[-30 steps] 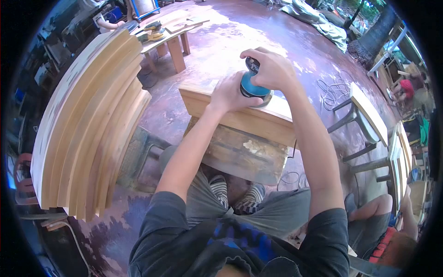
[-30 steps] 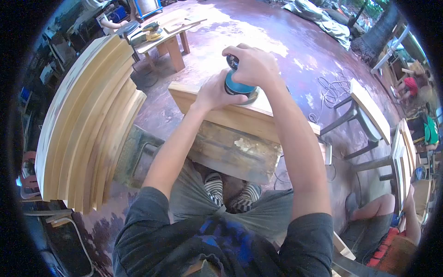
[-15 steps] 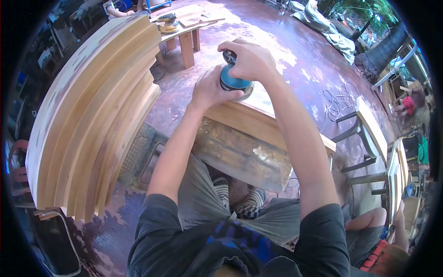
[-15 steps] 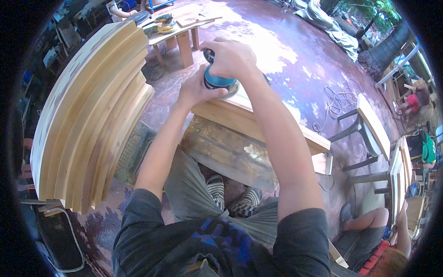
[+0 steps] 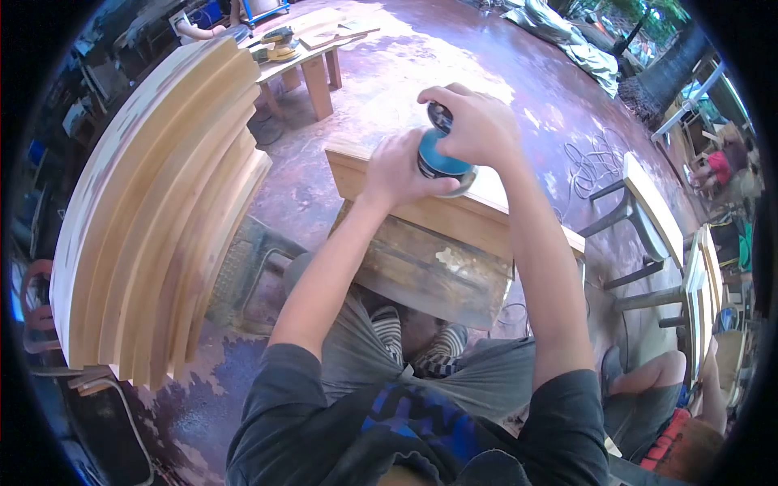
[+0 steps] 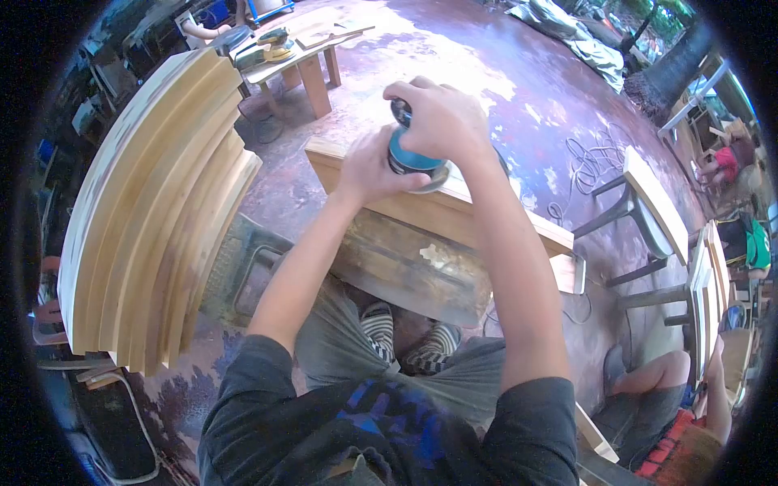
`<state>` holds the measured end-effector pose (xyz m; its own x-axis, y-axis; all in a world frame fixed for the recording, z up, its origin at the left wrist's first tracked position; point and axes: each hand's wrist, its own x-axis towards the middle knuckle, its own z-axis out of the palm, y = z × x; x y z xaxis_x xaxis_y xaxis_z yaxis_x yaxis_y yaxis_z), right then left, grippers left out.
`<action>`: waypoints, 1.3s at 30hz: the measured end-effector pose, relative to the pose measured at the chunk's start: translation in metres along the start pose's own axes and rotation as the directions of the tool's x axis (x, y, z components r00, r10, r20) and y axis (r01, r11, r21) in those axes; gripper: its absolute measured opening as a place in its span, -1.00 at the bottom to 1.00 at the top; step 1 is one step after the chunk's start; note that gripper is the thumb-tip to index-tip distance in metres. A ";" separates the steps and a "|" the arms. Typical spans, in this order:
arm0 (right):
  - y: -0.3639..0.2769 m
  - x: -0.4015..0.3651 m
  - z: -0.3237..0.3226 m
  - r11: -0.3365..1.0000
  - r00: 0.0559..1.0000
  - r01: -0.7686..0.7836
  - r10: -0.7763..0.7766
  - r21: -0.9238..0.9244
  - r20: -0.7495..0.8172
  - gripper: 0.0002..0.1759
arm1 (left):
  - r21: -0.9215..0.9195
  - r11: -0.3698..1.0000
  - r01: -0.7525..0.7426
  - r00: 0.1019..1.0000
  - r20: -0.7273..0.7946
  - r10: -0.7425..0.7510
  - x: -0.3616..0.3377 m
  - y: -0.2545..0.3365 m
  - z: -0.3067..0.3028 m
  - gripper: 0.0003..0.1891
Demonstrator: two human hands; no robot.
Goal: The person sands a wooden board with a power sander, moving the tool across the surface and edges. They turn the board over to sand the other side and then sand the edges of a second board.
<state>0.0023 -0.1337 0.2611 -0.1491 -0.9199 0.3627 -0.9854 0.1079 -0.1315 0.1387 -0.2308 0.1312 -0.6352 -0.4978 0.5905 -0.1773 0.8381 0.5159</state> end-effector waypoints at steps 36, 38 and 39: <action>-0.101 0.104 0.044 0.999 0.997 0.027 -0.024 -0.033 0.074 -0.26 | -0.686 0.622 0.377 0.519 -0.400 -0.756 -0.053 -0.193 0.058 -0.55; -0.103 0.114 0.054 0.999 0.997 0.047 -0.047 0.002 0.054 -0.22 | -0.486 0.745 0.457 0.567 -0.487 -0.665 -0.052 -0.184 0.050 -0.63; -0.105 0.118 0.056 0.999 0.997 0.050 -0.050 0.001 0.057 -0.22 | -0.252 0.821 0.512 0.625 -0.546 -0.558 -0.054 -0.183 0.050 -0.71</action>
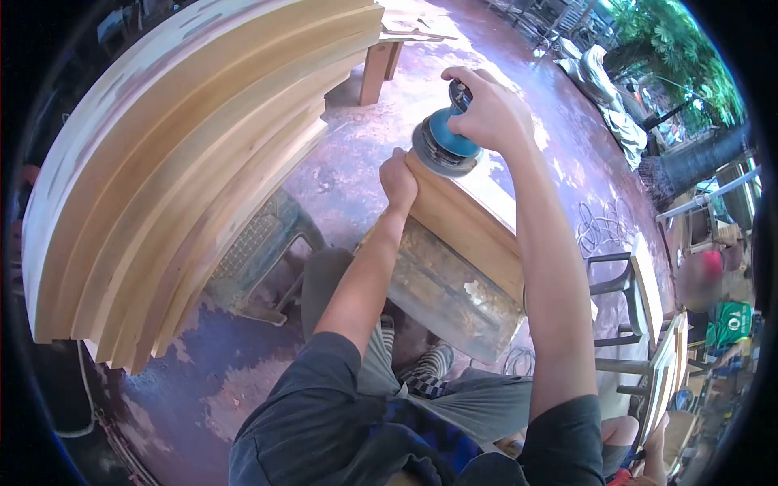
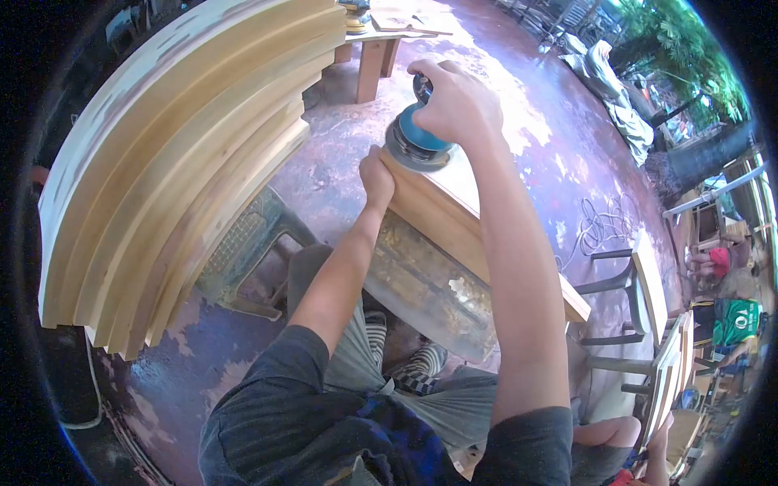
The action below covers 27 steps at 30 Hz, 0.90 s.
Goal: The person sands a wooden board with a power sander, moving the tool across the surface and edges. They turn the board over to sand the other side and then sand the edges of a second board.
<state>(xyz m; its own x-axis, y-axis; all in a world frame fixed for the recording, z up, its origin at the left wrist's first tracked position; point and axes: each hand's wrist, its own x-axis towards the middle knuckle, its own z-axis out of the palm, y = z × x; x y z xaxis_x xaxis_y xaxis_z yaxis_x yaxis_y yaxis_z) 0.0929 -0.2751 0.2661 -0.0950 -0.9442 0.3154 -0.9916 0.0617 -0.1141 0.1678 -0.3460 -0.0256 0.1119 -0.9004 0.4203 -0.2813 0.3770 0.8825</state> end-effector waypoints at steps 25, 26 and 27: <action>-0.035 0.009 0.008 0.999 0.997 0.046 -0.045 -0.013 0.060 -0.24 | -0.160 0.979 -0.123 0.982 -0.159 0.097 -0.008 -0.020 0.019 -0.61; -0.035 0.010 0.008 0.998 0.996 0.055 -0.054 -0.012 0.073 -0.25 | -0.149 0.984 -0.095 0.989 -0.125 0.076 -0.008 -0.022 0.019 -0.61; -0.037 0.009 0.006 0.998 0.996 0.055 -0.054 -0.010 0.068 -0.25 | -0.135 0.988 -0.067 0.994 -0.092 0.055 -0.006 -0.018 0.015 -0.61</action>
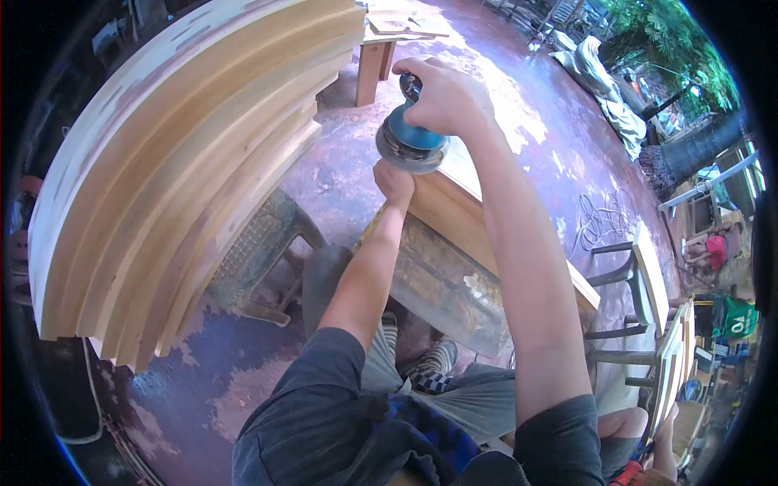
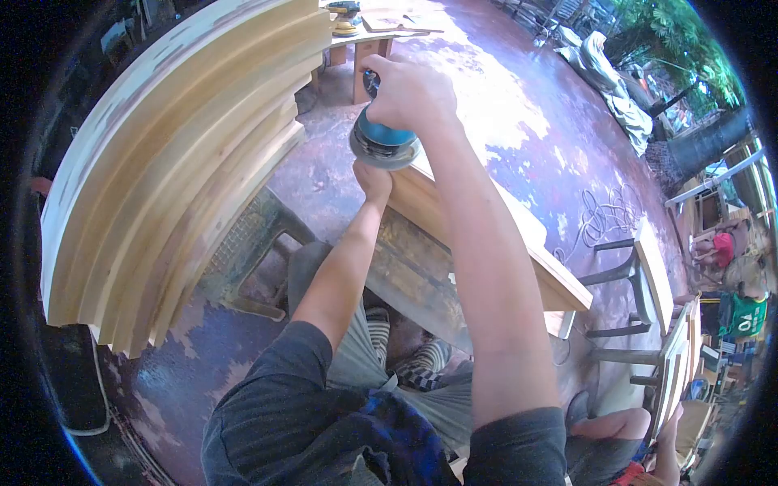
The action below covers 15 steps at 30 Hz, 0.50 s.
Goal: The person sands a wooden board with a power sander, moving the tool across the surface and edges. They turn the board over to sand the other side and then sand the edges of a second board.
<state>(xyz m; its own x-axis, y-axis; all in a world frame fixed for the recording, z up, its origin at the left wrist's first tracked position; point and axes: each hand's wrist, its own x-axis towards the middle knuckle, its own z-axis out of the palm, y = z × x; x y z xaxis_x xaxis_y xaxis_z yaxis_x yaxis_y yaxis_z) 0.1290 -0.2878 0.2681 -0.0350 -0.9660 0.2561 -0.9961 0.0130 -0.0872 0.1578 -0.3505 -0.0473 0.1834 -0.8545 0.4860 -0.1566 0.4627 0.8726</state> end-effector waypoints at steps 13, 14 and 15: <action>0.012 -0.019 -0.012 0.997 0.997 -0.071 0.071 0.005 0.028 -0.26 | 0.044 0.998 -0.042 0.998 -0.048 0.044 0.002 0.000 0.002 -0.73; 0.013 -0.020 -0.012 0.997 0.997 -0.077 0.077 0.005 0.031 -0.26 | 0.099 0.994 -0.053 0.997 -0.042 0.058 0.002 0.000 0.001 -0.74; 0.013 -0.020 -0.013 0.997 0.997 -0.077 0.077 0.006 0.029 -0.26 | 0.154 0.986 -0.063 0.997 -0.036 0.070 0.003 0.000 0.001 -0.75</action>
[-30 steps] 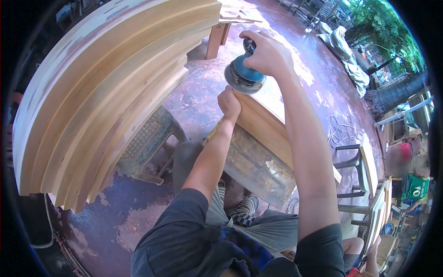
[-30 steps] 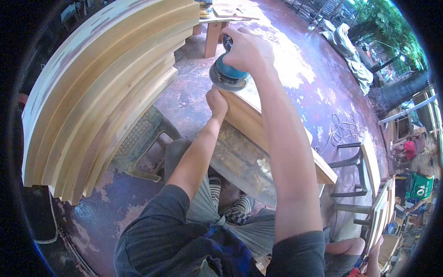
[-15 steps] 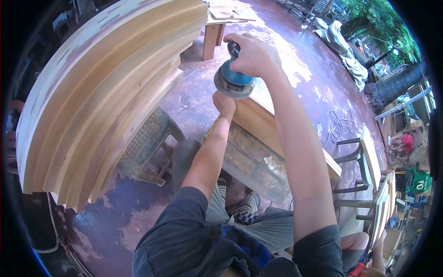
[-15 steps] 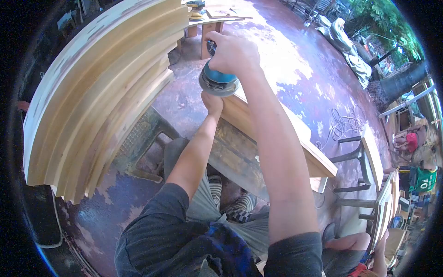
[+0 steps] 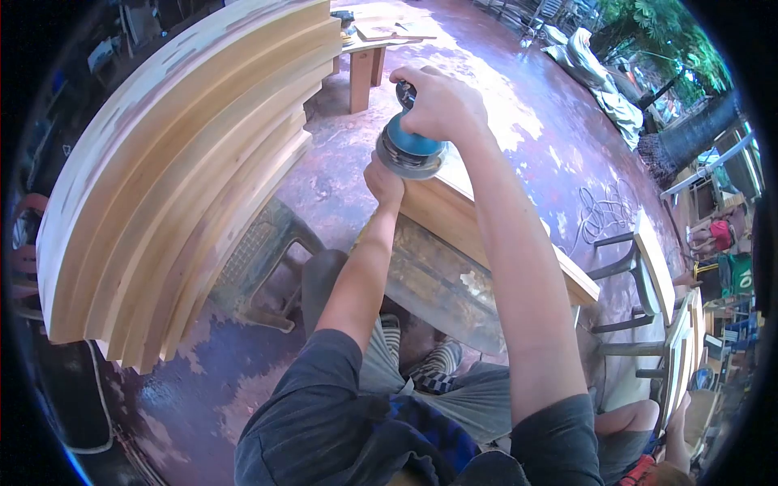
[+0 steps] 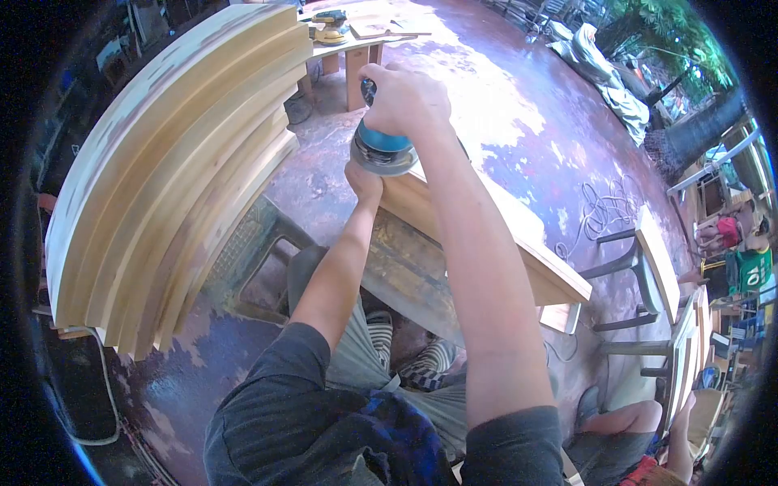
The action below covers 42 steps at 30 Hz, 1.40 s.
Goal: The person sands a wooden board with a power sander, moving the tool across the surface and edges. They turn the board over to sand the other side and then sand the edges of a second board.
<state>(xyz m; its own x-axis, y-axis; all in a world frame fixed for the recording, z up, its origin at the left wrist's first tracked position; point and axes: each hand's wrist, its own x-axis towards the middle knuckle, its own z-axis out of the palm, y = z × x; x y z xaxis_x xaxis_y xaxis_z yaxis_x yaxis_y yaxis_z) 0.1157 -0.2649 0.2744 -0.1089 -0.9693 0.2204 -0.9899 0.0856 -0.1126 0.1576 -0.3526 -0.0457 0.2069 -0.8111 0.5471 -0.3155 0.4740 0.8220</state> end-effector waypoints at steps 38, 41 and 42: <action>0.090 -0.105 -0.035 0.997 0.994 -0.075 0.077 0.034 -0.081 -0.21 | -0.181 0.966 0.187 0.966 0.211 -0.147 0.016 0.114 -0.058 -0.07; 0.106 -0.124 -0.041 0.994 0.992 -0.108 0.108 0.004 -0.065 -0.22 | -0.023 0.940 0.342 0.905 0.280 -0.322 0.025 0.112 -0.063 -0.24; 0.113 -0.130 -0.041 0.995 0.992 -0.097 0.097 0.002 -0.083 -0.22 | -0.077 0.934 0.349 0.917 0.234 -0.323 0.026 0.106 -0.060 -0.36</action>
<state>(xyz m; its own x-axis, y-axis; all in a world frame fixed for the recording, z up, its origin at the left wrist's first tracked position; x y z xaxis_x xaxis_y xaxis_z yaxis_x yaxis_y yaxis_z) 0.0145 -0.1199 0.2733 -0.2115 -0.9339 0.2882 -0.9745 0.1790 -0.1353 0.1855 -0.3032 0.0651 0.0749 -0.9771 0.1990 -0.1508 0.1862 0.9709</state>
